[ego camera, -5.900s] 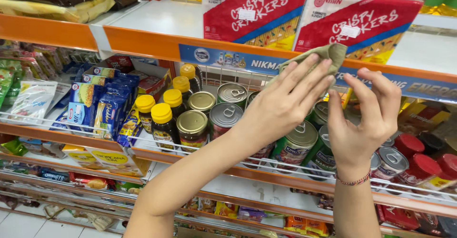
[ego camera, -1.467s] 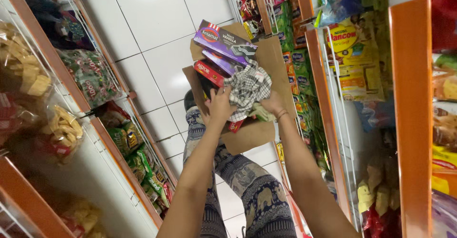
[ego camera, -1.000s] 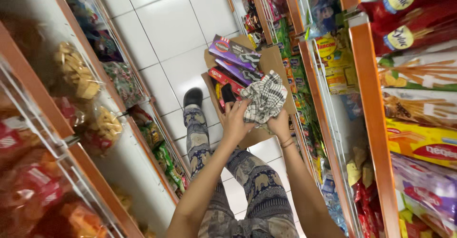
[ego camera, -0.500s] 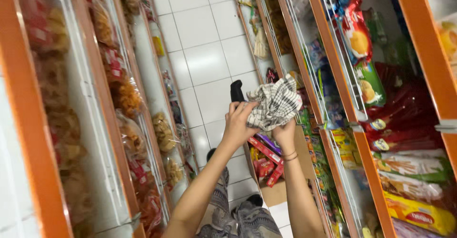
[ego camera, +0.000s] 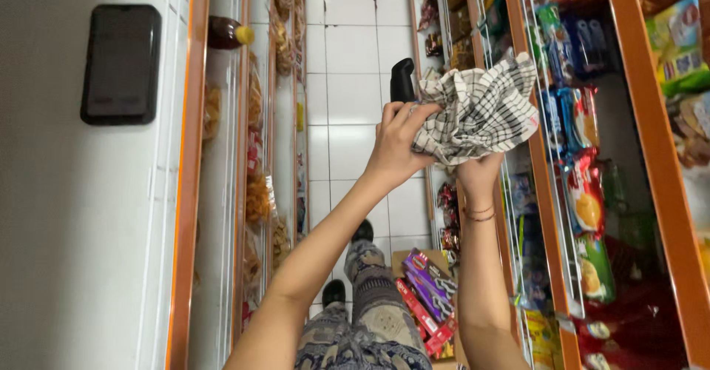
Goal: The person sprays a cleaning solution from a bottle onto a cloth and wipes the front edges of store shelves, then picks up items such as bottled sauces and food packages and places them into a cardboard box.
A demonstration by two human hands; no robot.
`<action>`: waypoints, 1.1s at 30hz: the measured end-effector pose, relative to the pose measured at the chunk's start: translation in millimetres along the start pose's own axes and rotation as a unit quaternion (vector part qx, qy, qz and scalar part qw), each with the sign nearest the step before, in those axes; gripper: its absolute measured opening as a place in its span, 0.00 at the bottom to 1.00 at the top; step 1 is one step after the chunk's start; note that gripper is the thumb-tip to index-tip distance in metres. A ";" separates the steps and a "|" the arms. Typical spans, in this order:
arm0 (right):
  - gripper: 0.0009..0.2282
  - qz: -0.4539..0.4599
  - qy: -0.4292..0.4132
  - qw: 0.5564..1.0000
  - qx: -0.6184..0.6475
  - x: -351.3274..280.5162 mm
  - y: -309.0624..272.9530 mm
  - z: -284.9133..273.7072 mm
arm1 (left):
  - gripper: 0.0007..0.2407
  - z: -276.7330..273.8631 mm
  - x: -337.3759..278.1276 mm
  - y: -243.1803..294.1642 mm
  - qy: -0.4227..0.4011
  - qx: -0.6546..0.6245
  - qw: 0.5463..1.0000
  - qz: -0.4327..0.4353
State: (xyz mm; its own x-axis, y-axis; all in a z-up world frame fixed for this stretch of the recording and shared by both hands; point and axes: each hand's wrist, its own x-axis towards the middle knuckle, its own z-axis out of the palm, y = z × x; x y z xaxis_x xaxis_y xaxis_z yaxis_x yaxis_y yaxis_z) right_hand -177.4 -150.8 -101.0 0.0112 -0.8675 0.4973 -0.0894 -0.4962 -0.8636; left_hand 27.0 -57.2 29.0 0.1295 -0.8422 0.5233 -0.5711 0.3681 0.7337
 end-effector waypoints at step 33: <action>0.18 0.021 -0.108 0.987 0.115 885.5 328.4 428.0 | 0.34 16.7 867.5 -488.2 0.075 -0.002 0.997 -0.020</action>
State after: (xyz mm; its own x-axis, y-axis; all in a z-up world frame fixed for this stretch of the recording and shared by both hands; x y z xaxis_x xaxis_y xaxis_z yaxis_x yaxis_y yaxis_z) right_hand 229.5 -1096.8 20.1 0.2259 -0.8627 0.4525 0.1342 -0.4325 -0.8916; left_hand 404.6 -974.1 117.5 0.2715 -0.7881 0.5525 -0.5600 0.3375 0.7566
